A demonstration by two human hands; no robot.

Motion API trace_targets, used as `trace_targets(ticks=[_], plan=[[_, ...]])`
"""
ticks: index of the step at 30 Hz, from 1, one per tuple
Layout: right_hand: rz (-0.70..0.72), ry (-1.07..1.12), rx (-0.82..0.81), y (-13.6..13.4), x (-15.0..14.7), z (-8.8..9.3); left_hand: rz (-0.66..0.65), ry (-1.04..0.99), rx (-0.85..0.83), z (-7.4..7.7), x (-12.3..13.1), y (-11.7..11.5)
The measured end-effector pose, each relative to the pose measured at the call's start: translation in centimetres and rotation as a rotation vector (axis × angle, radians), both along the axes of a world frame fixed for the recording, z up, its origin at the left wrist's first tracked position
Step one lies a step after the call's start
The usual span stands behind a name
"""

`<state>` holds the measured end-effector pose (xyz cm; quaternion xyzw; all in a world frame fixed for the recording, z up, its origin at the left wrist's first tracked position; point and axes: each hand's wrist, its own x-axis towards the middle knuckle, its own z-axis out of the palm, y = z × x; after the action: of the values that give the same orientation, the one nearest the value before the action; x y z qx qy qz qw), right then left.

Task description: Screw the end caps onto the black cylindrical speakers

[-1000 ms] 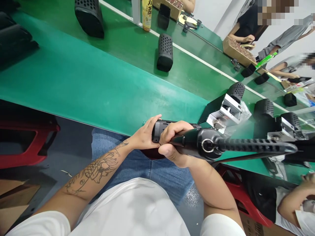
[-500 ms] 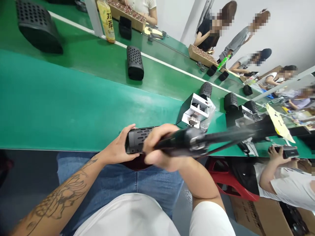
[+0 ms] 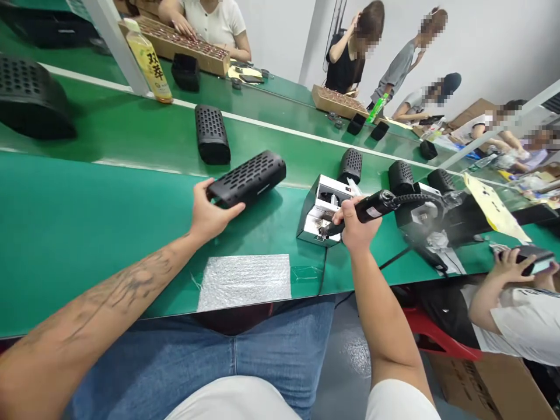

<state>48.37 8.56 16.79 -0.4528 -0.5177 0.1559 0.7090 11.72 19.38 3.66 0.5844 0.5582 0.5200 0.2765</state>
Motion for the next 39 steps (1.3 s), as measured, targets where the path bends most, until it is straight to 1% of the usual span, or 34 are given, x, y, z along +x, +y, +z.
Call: trace_targets(ticks=[2,3,5,7,8,10,11,12,13,14,16,17,19,21,23,25,26,27,28,30,31,33,34,36,37,39], plan=[[0.025,0.019,-0.019,-0.3,-0.1,-0.1,0.068,-0.063,-0.037,1.1,4.2,4.8],[0.034,0.030,-0.026,-0.6,-0.2,-0.1,0.093,-0.086,-0.058,1.6,6.3,6.8],[0.054,0.053,-0.041,-1.4,-0.4,0.1,0.131,-0.088,-0.086,2.5,10.2,10.0],[0.079,0.068,-0.054,-2.4,-0.6,0.4,0.136,-0.056,-0.124,3.1,13.1,12.3],[0.092,0.071,-0.051,-3.0,-0.6,0.5,0.123,-0.029,-0.144,3.3,14.1,13.1],[0.107,0.079,-0.017,-4.3,-0.6,0.6,0.077,0.048,-0.156,3.4,14.9,14.4],[0.100,0.094,-0.006,-5.0,-0.6,0.6,0.057,0.100,-0.132,3.3,14.7,14.9],[0.073,0.116,-0.030,-5.7,-0.6,0.5,0.046,0.157,-0.092,3.2,14.1,15.3],[0.063,0.130,-0.091,-6.5,-0.6,0.4,0.051,0.215,-0.041,3.1,13.2,15.6],[0.058,0.142,-0.139,-7.1,-0.6,0.2,0.080,0.263,0.006,3.0,11.9,16.0],[0.084,0.145,-0.202,-8.2,-0.9,-0.3,0.206,0.292,0.031,3.2,9.0,16.8],[0.103,0.141,-0.207,-8.5,-1.1,-0.5,0.284,0.254,-0.015,3.4,7.5,17.3],[0.134,0.134,-0.214,-8.6,-1.8,-0.7,0.414,0.107,-0.169,4.1,5.2,18.4],[0.153,0.131,-0.205,-8.4,-2.6,-0.6,0.453,-0.030,-0.294,5.0,3.6,19.1],[0.222,0.119,-0.159,-8.2,-3.4,-0.2,0.434,-0.091,-0.324,6.0,2.5,18.9],[0.336,0.108,-0.103,-8.6,-4.1,0.5,0.397,-0.116,-0.308,6.5,0.9,17.1],[0.390,0.114,-0.086,-9.0,-4.4,0.8,0.369,-0.129,-0.288,6.5,-0.2,15.6],[0.434,0.128,-0.077,-9.6,-4.5,1.2,0.328,-0.138,-0.260,6.2,-1.6,13.5],[0.468,0.146,-0.071,-10.2,-4.7,1.6,0.279,-0.144,-0.222,5.8,-3.3,11.0],[0.526,0.176,-0.069,-11.5,-4.9,2.4,0.082,-0.136,-0.094,4.4,-7.0,4.9],[0.557,0.185,-0.066,-12.1,-5.0,2.9,-0.016,-0.122,-0.077,3.7,-8.8,1.6],[0.611,0.193,-0.064,-13.0,-5.3,3.8,-0.208,-0.088,-0.123,2.2,-11.7,-5.0],[0.625,0.193,-0.057,-13.4,-5.5,4.3,-0.312,-0.052,-0.153,1.6,-12.7,-7.9],[0.633,0.182,-0.027,-13.9,-6.0,5.1,-0.491,0.029,-0.182,0.8,-13.6,-12.8],[0.632,0.173,-0.009,-14.1,-6.3,5.5,-0.570,0.065,-0.187,0.6,-13.5,-14.6],[0.638,0.154,0.018,-14.6,-6.9,6.2,-0.689,0.127,-0.175,0.3,-12.9,-17.0]])
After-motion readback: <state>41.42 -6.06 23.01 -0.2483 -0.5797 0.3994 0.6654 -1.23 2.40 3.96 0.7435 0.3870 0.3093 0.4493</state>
